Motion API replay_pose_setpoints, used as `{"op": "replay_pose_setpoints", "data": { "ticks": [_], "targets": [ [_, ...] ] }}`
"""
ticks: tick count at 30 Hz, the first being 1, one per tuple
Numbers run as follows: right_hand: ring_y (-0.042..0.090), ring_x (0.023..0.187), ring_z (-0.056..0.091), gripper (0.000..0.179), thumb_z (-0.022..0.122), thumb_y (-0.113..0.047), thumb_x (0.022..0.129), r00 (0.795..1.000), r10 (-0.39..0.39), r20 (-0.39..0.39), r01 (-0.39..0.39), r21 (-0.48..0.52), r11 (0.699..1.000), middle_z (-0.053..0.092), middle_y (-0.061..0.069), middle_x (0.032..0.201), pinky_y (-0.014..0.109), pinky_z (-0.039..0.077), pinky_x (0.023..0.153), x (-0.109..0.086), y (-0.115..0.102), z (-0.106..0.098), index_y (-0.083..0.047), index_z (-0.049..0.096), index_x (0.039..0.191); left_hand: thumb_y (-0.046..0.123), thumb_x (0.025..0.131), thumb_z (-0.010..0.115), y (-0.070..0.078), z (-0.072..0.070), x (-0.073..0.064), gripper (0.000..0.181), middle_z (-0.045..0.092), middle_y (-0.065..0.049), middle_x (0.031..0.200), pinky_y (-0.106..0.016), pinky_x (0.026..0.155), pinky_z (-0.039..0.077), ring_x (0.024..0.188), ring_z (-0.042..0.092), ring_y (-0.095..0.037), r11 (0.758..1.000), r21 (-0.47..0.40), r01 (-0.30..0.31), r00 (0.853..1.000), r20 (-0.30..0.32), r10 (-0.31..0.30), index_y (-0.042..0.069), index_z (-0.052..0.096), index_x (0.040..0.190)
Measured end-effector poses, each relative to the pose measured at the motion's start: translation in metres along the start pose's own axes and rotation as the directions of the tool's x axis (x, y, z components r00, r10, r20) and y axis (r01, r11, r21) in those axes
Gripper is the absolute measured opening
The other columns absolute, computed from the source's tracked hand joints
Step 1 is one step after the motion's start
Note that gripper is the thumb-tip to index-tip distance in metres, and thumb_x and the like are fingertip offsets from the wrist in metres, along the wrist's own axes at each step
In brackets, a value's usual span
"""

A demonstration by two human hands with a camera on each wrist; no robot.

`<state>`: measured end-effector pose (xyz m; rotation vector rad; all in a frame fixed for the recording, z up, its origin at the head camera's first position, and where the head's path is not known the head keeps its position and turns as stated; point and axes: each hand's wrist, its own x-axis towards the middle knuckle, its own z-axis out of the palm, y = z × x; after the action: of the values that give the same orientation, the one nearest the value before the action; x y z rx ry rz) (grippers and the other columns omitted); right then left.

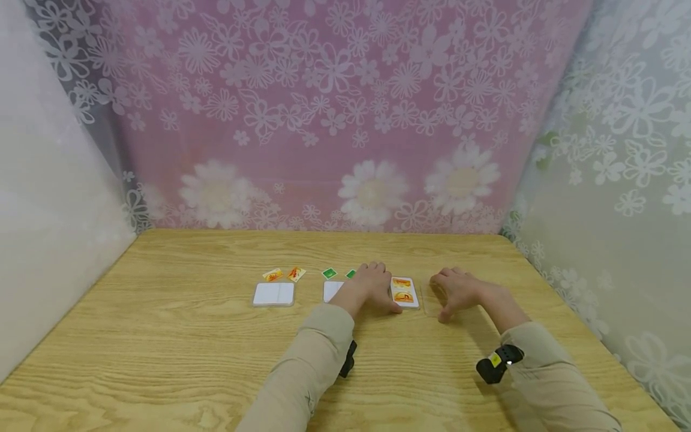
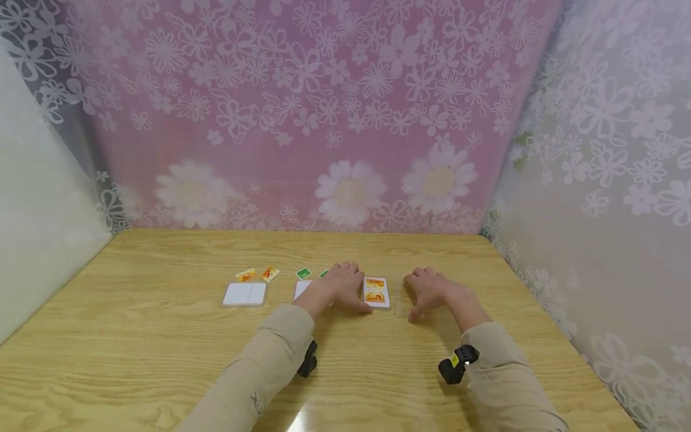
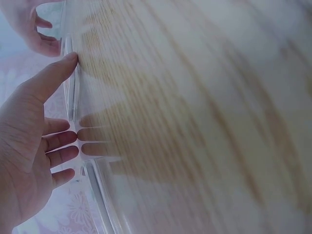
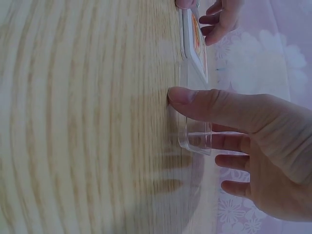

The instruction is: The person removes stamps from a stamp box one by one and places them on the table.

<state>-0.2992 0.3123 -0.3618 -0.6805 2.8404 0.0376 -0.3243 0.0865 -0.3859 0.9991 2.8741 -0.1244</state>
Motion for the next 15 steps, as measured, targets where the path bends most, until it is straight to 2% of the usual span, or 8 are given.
{"op": "replay_pose_setpoints", "data": {
  "ticks": [15],
  "targets": [
    [0.042,0.114,0.040,0.081,0.082,-0.042,0.064,0.998,-0.008,0.067,0.007,0.012,1.000,0.047,0.019,0.120,0.060,0.036,0.088,-0.0096,-0.0101,-0.0031,0.000,0.050,0.125,0.072,0.075,0.053,0.0006,-0.0018,-0.0009,0.082,0.044,-0.003,0.128,-0.035,0.099,0.032,0.118,0.040,-0.018,1.000,-0.022,0.004,1.000,-0.001,-0.004,0.014,0.047,0.132]
  ]
}}
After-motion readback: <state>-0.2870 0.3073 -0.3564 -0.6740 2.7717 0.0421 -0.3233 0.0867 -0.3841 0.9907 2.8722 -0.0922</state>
